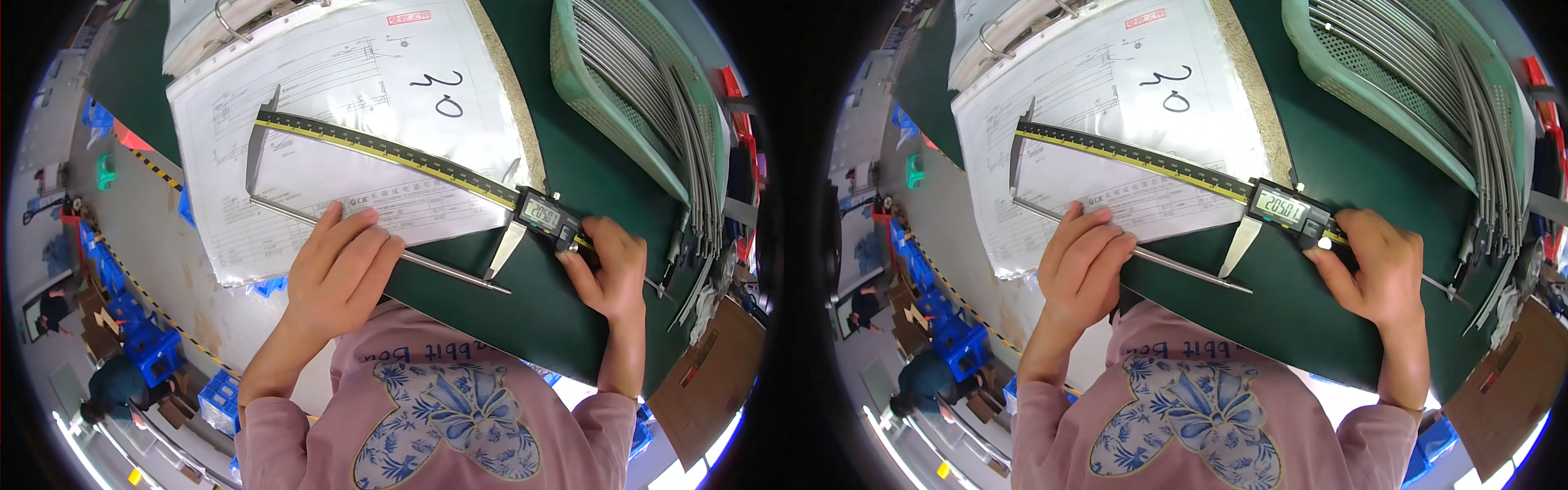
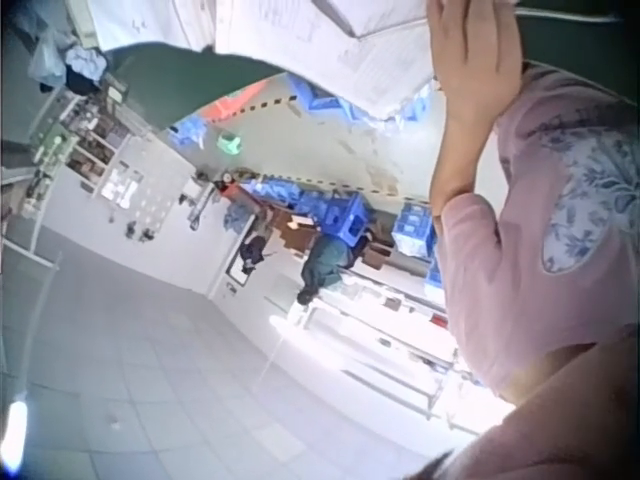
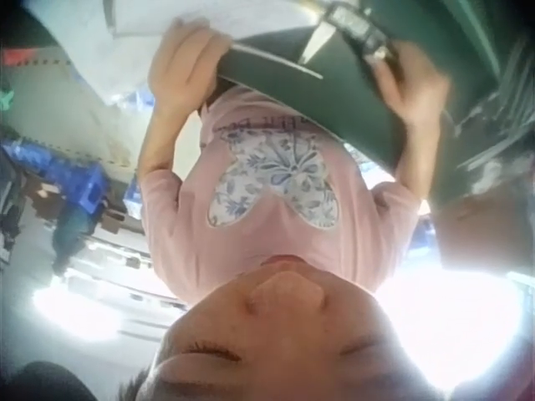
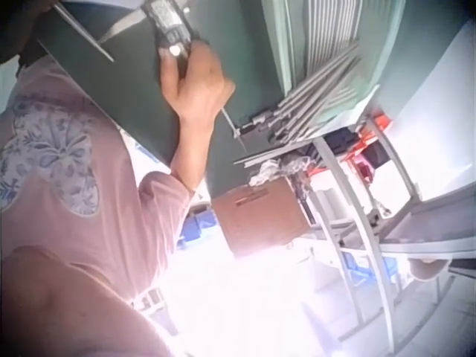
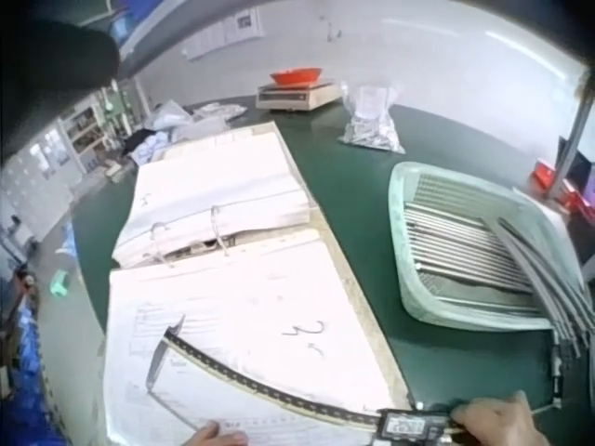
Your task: Using a digital caliper to measure the dimensions of metal rods and comparing them against a specification sheet.
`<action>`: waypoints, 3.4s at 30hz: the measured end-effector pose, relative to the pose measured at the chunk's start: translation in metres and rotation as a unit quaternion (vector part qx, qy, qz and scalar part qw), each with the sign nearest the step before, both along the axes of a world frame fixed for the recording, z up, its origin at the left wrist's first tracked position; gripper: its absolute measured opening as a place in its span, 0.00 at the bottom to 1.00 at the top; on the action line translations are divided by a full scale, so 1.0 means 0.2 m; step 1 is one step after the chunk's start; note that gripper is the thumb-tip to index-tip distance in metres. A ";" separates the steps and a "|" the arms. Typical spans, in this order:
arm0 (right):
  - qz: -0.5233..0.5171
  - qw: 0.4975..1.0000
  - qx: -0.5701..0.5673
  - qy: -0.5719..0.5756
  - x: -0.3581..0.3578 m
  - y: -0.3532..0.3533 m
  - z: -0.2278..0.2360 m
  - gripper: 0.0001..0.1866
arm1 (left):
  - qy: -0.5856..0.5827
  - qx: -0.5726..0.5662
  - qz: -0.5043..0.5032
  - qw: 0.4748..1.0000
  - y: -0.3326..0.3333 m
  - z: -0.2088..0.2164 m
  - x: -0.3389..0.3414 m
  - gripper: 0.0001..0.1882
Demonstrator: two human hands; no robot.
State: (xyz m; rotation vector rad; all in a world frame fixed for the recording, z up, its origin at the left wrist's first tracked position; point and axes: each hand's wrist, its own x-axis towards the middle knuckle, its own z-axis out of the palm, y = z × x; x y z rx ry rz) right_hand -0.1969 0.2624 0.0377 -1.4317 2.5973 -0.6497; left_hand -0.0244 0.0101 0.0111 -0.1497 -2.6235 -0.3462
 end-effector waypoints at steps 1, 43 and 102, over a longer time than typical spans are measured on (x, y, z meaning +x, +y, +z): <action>0.000 1.000 -0.003 0.003 0.00 0.00 -0.01 0.15 | 0.000 0.001 0.002 1.000 0.00 0.00 0.00 0.11; -0.020 0.998 0.021 -0.058 -0.01 0.05 -0.02 0.15 | 0.034 0.009 0.003 0.999 0.03 -0.03 0.00 0.13; -0.012 1.000 -0.017 -0.007 0.01 0.00 -0.02 0.18 | 0.005 0.007 0.001 1.000 -0.01 -0.01 0.01 0.11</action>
